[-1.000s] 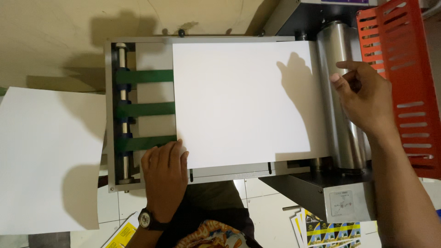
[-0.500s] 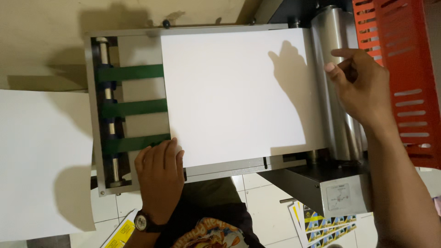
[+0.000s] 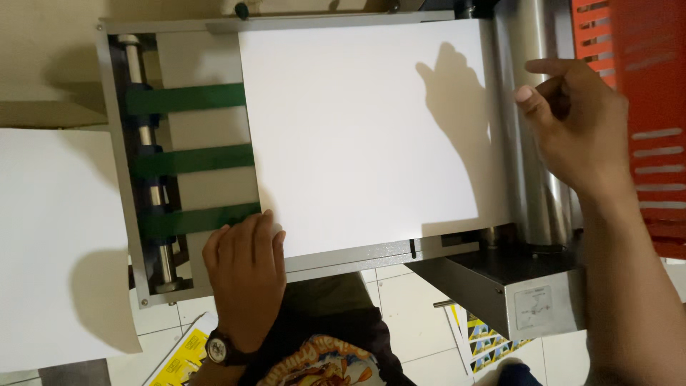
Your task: The person feeds large white sheets of paper into a laminating machine by hand. They guide the sheets through the rollers and retrieve them from the output side, repeating the process for multiple sheets.
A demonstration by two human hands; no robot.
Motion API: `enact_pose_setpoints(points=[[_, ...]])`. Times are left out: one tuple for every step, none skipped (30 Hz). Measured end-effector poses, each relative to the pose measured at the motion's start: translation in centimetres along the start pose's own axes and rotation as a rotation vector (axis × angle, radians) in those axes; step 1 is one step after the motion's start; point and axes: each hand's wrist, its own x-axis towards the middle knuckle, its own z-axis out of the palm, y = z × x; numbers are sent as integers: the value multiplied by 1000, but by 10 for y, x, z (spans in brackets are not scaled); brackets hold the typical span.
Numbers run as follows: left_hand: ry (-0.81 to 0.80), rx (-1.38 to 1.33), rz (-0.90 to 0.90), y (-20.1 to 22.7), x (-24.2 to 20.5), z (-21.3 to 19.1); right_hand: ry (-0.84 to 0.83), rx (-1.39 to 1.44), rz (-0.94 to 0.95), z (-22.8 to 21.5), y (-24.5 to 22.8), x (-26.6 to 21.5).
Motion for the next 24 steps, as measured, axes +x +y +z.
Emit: enact_pose_setpoints(points=[[5, 0, 7, 0, 1, 0, 13, -7, -53, 2, 8, 1], [10, 0, 14, 1, 2, 0, 26, -13, -106, 4, 15, 1], [5, -3, 13, 1, 2, -1, 22, -15, -103, 3, 8, 0], [7, 3, 11, 2, 2, -1, 8, 5, -73, 1, 1, -2], [8, 9, 9, 3, 3, -1, -6, 24, -44, 0, -6, -3], [3, 5, 8, 3, 4, -2, -11, 22, -40, 0, -4, -3], [5, -1, 6, 3, 4, -1, -4, -27, -48, 1, -2, -2], [7, -7, 4, 3, 5, -1, 2, -75, -55, 2, 0, -1], [4, -10, 4, 4, 5, 0, -1, -77, -52, 2, -2, -2], [10, 0, -5, 4, 5, 1, -1, -69, -44, 2, -3, -2], [13, 9, -15, 5, 4, 2, -4, -63, -32, 2, -5, -4], [7, 4, -15, 3, 4, 4, -10, -66, -26, 3, -4, -4], [10, 3, -3, 3, 2, 5, -27, -2, -11, 4, -3, -5], [14, 2, 8, 3, 1, 6, -45, 62, 5, 4, -2, -6], [11, 1, 2, 3, 1, 6, -52, 60, 3, 5, 1, -7], [19, -17, 4, 3, 1, 6, -42, 53, -35, 6, 3, -8], [32, -34, 10, 3, 2, 6, -27, 46, -73, 7, 6, -8], [33, -35, 7, 2, 0, 9, -28, 45, -75, 8, 6, -8], [58, -24, 2, 3, -2, 12, -41, 30, -121, 7, 7, -10], [83, -12, -3, 3, -5, 16, -55, 16, -168, 6, 8, -13], [73, -25, -7, 4, -5, 16, -66, 6, -158, 7, 9, -14], [81, -40, -10, 5, -5, 15, -65, 35, -107, 7, 10, -15], [99, -52, -12, 5, -2, 16, -54, 64, -61, 8, 11, -13], [100, -61, -13, 5, -2, 16, -54, 55, -59, 6, 15, -15]])
